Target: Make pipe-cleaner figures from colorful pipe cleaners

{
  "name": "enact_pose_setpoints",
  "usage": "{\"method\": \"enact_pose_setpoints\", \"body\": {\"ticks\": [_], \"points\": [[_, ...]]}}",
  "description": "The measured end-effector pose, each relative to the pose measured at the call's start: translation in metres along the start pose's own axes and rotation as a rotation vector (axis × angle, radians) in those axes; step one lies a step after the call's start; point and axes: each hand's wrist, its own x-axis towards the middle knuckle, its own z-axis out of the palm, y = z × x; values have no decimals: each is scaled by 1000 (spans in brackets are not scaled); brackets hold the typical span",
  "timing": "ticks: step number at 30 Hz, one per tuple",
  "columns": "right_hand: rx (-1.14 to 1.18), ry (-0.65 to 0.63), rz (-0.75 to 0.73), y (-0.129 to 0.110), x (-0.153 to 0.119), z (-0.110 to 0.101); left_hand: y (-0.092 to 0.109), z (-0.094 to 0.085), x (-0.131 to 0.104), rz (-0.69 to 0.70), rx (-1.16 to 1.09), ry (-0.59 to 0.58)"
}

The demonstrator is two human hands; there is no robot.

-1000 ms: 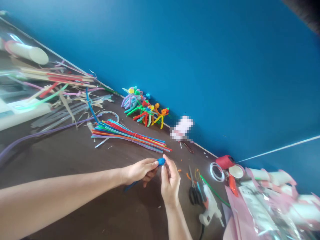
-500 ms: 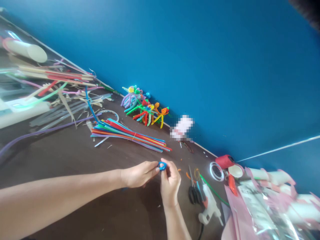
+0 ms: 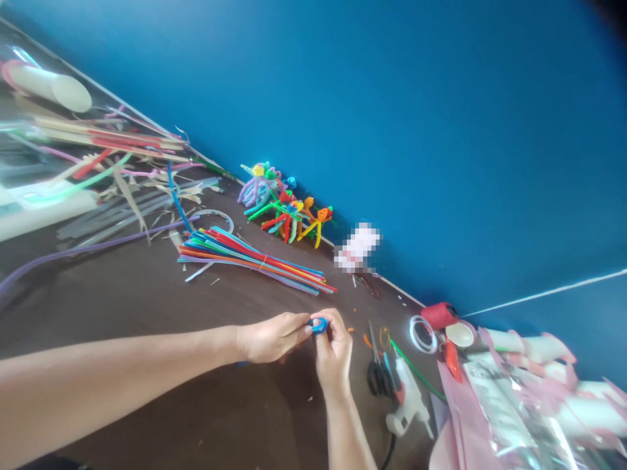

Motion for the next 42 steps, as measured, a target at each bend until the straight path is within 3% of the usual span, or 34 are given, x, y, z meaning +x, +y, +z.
{"method": "enact_pose_setpoints", "body": {"ticks": [5,12,23,26,32,38,42], "points": [[44,-9,31,4,0,0,0,0,1,-8,-76,-3],[149,-10,208,14,-5,2,3,-1,1,-16,-86,3],[279,-30,260,11,-5,3,1,-2,0,9,-24,-9],[335,2,318,10,-6,5,1,-1,1,8,-132,-2],[378,151,361,5,-7,8,3,-1,5,-34,-551,12],[481,74,438,5,-7,7,1,-2,5,-37,-533,36],[375,70,404,6,-8,6,3,0,4,-46,-545,27]]}}
